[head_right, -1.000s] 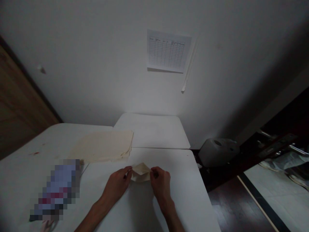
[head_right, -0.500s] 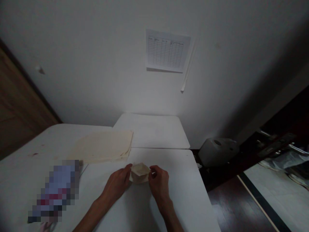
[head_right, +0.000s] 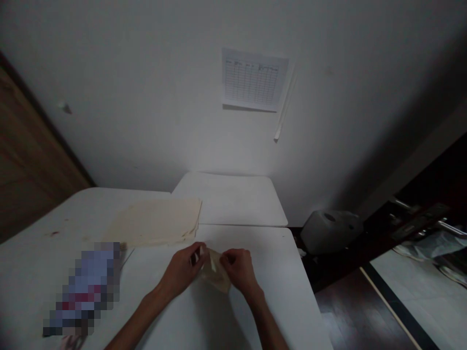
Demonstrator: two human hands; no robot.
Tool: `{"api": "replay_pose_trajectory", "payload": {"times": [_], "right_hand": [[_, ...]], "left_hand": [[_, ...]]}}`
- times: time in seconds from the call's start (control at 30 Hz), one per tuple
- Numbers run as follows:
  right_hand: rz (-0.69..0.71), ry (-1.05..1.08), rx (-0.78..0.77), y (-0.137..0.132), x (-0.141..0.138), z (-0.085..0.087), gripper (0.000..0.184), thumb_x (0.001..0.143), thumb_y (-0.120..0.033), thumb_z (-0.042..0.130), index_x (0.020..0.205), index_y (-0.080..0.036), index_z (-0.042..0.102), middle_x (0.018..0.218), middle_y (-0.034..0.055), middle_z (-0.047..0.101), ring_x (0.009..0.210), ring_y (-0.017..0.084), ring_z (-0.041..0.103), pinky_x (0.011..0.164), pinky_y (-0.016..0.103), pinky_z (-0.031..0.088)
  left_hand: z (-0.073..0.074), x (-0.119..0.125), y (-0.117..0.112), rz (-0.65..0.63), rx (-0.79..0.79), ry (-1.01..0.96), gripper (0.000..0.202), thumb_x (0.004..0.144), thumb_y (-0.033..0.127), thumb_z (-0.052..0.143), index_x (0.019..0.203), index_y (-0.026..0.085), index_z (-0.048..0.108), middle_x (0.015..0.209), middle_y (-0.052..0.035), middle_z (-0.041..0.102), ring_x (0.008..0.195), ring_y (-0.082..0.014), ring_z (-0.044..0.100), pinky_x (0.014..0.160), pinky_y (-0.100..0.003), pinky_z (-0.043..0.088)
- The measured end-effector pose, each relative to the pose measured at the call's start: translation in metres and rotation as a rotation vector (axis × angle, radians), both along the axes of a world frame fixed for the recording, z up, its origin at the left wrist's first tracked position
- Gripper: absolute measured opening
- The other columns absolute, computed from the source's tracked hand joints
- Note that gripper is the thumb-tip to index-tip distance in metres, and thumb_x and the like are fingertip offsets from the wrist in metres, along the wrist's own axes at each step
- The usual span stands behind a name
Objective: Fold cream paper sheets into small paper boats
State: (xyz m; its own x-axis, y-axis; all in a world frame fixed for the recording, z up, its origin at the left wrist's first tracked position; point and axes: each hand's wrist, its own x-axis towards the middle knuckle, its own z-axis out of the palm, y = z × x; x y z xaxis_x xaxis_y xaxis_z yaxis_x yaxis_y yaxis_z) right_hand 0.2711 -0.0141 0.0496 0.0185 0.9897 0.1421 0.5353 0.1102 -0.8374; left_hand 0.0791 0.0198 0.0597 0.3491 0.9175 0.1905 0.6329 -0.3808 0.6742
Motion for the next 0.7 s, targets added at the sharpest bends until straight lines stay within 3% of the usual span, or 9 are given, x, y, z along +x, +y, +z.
{"api": "replay_pose_trajectory", "payload": {"times": [0.1,0.2,0.3,0.7], "right_hand": [[-0.048,0.08,-0.002,0.0,0.0,-0.006,0.026,0.08,-0.033,0.058,0.075,-0.015,0.075,0.064,0.0022,0.069,0.056,0.015,0.061,0.051,0.02,0.042],[-0.061,0.187,-0.017,-0.003,-0.003,-0.013,0.03,0.081,-0.039,0.059,0.078,-0.014,0.075,0.068,0.0036,0.07,0.061,0.018,0.063,0.054,0.022,0.045],[-0.073,0.265,-0.047,-0.008,-0.008,-0.022,0.035,0.081,-0.045,0.059,0.08,-0.014,0.075,0.07,0.0051,0.071,0.063,0.019,0.065,0.056,0.024,0.048],[-0.088,0.4,-0.135,-0.012,-0.011,-0.04,0.041,0.074,-0.053,0.067,0.075,-0.013,0.073,0.068,0.008,0.071,0.059,0.021,0.065,0.052,0.026,0.049]], "left_hand": [[-0.013,0.002,-0.006,0.024,-0.089,-0.16,0.035,0.085,0.039,0.051,0.113,0.018,0.057,0.092,-0.0061,0.069,0.063,-0.0161,0.062,0.064,-0.028,0.048],[-0.029,0.005,-0.013,-0.077,-0.327,-0.301,0.034,0.087,0.046,0.046,0.092,0.016,0.062,0.071,-0.0041,0.067,0.053,-0.0162,0.06,0.05,-0.026,0.046],[-0.039,0.007,-0.017,-0.078,-0.489,-0.409,0.039,0.084,0.052,0.048,0.077,0.016,0.059,0.055,-0.0008,0.06,0.044,-0.0154,0.056,0.042,-0.024,0.043],[-0.053,-0.009,-0.012,-0.114,-0.595,-0.485,0.049,0.082,0.062,0.047,0.067,0.016,0.058,0.048,-0.0017,0.06,0.039,-0.0142,0.056,0.042,-0.023,0.043]]}}
